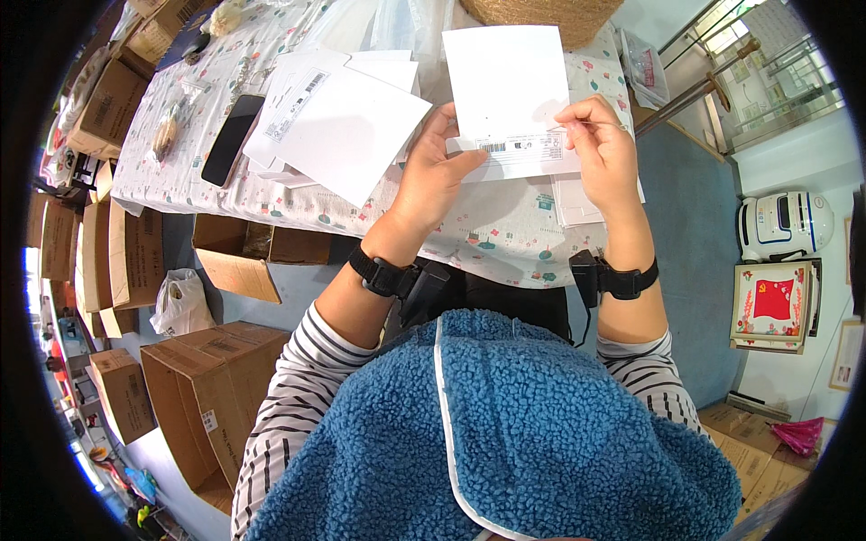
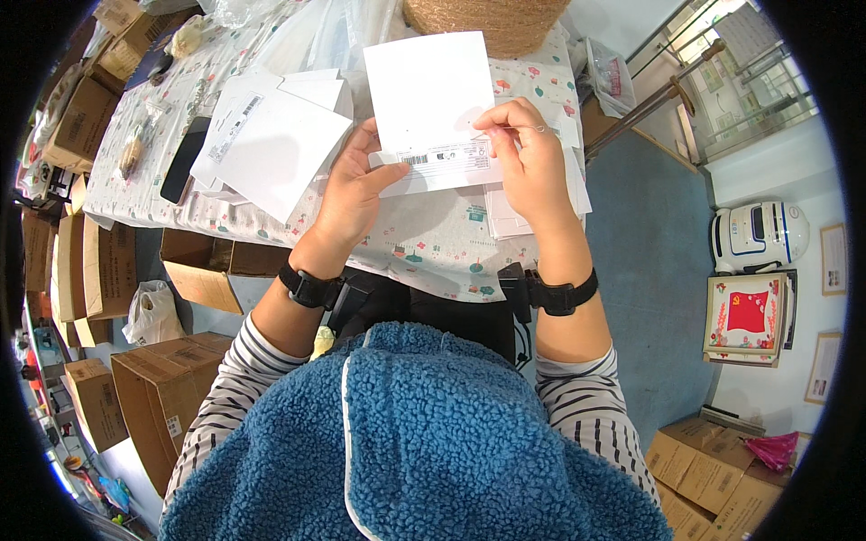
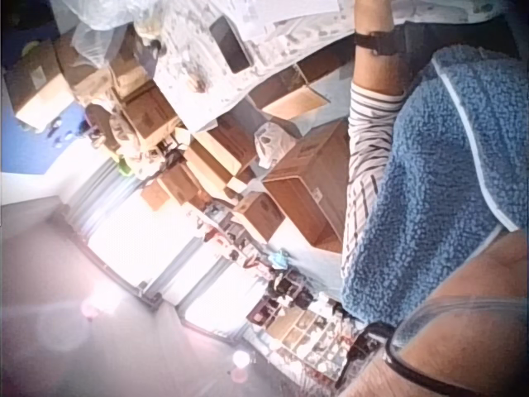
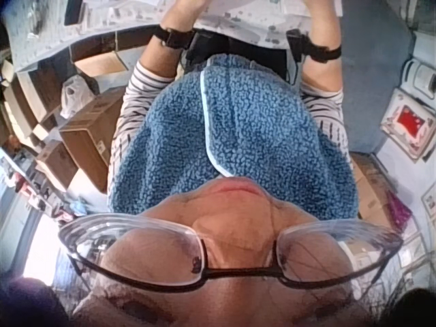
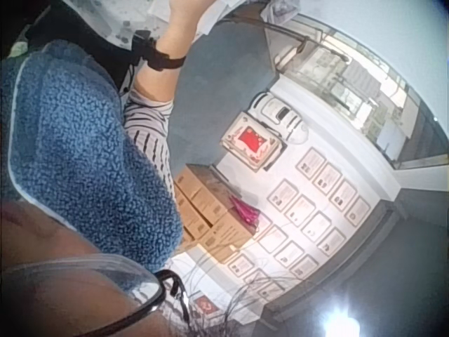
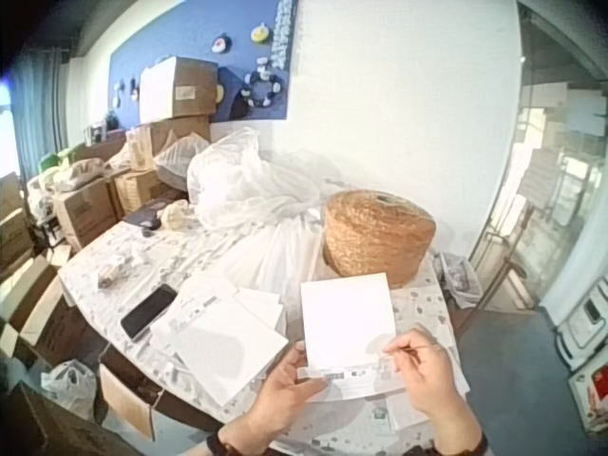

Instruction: The person repeatedly picks white envelopes from a stack, peels a backing strip from a label, and presses the label onto the envelope flap. They then place the labeled envelope aside and repeat the process with the next envelope.

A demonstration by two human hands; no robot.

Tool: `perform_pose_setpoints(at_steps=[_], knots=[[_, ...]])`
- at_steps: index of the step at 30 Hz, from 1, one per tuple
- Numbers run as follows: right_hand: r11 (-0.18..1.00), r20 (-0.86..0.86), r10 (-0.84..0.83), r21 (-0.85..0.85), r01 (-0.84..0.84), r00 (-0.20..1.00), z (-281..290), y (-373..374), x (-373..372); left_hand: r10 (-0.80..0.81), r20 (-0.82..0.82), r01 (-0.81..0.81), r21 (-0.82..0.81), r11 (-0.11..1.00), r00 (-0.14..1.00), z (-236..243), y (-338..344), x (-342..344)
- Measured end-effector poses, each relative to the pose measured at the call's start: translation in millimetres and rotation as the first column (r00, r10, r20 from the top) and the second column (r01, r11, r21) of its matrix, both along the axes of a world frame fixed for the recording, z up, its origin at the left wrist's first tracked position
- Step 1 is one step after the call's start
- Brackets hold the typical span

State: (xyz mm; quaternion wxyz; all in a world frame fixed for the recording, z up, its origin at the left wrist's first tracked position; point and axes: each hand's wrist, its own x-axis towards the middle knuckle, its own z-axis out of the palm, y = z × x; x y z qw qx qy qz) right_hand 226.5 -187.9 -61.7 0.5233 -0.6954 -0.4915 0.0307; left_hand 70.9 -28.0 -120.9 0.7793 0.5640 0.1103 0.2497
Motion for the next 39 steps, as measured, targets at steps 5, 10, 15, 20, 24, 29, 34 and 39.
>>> perform_pose_setpoints(at_steps=[5,10,15,20,24,29,34,39], knots=[[0.999,0.168,-0.024,-0.035,0.031,0.986,-3,3,-4,0.002,0.023,-0.001,-0.032,0.999,1.0,3,-1,0],[0.999,-0.011,0.01,0.046,-0.009,1.0,-6,2,1,0.007,0.019,-0.007,-0.017,1.0,1.0,3,-3,0],[0.98,-0.269,0.032,0.196,0.022,0.963,-7,-2,-1,0.028,0.015,-0.028,0.004,1.0,0.999,-1,-1,3],[0.98,-0.39,0.09,0.198,-0.012,0.916,-16,-3,-24,0.059,0.005,-0.059,0.013,0.998,0.998,-2,-2,3],[0.995,-0.315,-0.001,0.094,0.033,0.949,-18,-2,-33,0.069,0.021,-0.069,-0.02,0.997,0.997,0,-4,3],[0.998,-0.167,-0.048,0.038,0.055,0.985,-18,1,-37,0.073,0.03,-0.072,-0.035,0.997,0.997,2,-3,2],[0.997,-0.045,-0.074,0.026,0.075,0.996,-19,4,-38,0.085,0.039,-0.084,-0.023,0.996,0.996,0,-3,3],[0.995,-0.055,-0.095,-0.003,0.095,0.994,-19,5,-38,0.095,0.056,-0.096,0.023,0.995,0.994,-2,-2,4]])
